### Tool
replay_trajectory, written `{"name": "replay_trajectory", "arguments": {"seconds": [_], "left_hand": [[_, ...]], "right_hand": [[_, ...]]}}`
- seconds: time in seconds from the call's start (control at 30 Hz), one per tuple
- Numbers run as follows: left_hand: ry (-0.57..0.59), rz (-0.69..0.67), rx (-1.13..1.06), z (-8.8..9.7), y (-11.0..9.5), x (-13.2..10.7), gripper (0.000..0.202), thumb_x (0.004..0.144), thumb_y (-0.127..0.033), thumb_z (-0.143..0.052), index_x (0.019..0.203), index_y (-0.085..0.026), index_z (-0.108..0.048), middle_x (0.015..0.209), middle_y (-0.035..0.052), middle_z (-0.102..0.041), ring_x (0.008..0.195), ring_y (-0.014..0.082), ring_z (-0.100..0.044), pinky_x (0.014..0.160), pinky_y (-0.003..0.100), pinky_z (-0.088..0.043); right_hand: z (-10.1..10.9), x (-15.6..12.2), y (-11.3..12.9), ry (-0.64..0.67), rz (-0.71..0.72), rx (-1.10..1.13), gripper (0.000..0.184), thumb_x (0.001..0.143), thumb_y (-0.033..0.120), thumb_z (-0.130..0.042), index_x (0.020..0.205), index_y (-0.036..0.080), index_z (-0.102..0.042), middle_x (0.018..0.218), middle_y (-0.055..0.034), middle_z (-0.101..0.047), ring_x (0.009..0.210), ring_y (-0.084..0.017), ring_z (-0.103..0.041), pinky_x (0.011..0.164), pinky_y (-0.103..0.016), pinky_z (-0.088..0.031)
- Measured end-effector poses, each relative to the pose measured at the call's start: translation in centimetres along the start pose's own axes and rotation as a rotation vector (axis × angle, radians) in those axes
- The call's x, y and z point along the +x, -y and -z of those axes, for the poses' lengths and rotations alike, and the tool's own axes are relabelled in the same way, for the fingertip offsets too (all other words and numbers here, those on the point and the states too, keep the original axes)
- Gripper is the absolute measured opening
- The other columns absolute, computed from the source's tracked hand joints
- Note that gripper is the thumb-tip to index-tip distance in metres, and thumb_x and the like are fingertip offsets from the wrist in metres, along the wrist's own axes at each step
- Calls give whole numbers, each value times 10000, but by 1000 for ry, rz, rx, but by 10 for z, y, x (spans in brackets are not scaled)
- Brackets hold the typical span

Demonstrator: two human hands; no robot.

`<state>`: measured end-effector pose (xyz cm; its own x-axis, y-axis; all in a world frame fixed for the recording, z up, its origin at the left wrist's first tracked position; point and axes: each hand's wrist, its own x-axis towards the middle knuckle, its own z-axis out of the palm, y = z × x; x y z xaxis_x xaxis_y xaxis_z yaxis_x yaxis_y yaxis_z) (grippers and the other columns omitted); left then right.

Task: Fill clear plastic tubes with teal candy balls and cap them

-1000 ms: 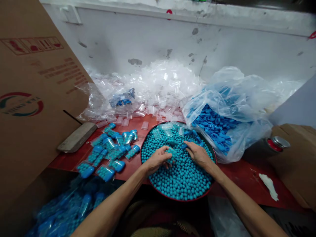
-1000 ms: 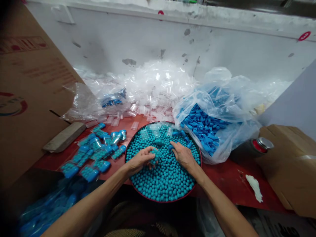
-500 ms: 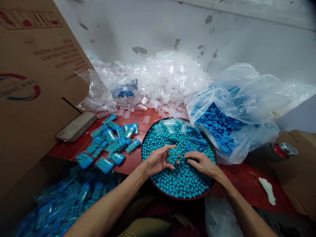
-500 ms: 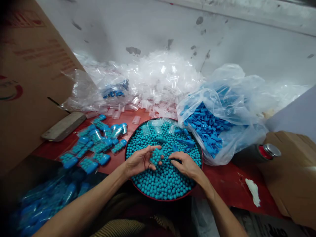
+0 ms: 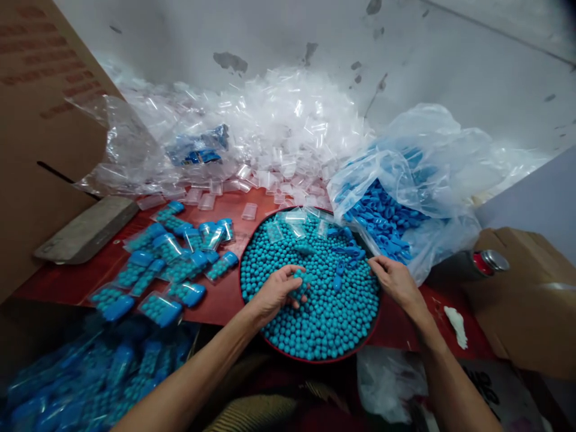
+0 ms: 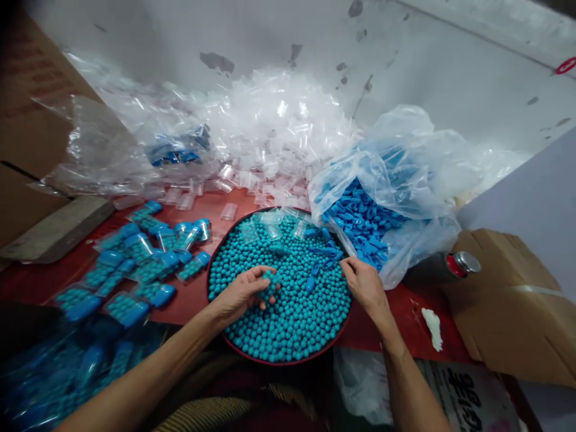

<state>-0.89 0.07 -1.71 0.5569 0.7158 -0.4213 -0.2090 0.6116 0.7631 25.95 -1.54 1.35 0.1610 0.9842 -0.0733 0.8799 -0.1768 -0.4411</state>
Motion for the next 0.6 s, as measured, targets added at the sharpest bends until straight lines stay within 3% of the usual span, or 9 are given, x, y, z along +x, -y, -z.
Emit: {"name": "replay_trajectory", "arguments": {"seconds": [0.13, 0.3, 0.47, 0.6], "left_hand": [[-11, -11, 28, 0, 0, 1, 330, 709, -272, -553, 996, -166, -430, 779, 28, -572, 546, 104, -573, 404, 162, -384], [-21, -63, 96, -3, 1, 0, 339, 691, -271, -571, 989, -172, -444, 770, -8, -529, 555, 95, -570, 418, 167, -395], [-25, -91, 192, -5, 4, -1, 356, 680, -264, -572, 996, -171, -437, 721, -32, -496, 498, 75, -546, 378, 149, -356], [-10, -77, 210, -6, 4, -1, 328, 686, -277, -552, 968, -160, -431, 774, -3, -542, 441, 53, -512, 346, 138, -308]], "right_hand": [[-2, 0, 24, 16, -58, -222, 388, 810, 475, -334, 785, 195, -600, 714, -38, -627, 674, -171, -573, 563, -236, -370], [-43, 0, 58, 68, -34, -474, 314, 800, 427, -420, 929, 167, -541, 754, -81, -627, 710, -218, -587, 570, -271, -370], [-64, 0, 56, -15, 155, -339, 315, 801, 314, -459, 1074, 157, -473, 849, -84, -588, 823, -206, -544, 696, -292, -398], [-61, -3, 56, -41, 286, -215, 203, 786, 202, -449, 974, 150, -505, 903, -93, -556, 872, -207, -518, 738, -300, -404]]}}
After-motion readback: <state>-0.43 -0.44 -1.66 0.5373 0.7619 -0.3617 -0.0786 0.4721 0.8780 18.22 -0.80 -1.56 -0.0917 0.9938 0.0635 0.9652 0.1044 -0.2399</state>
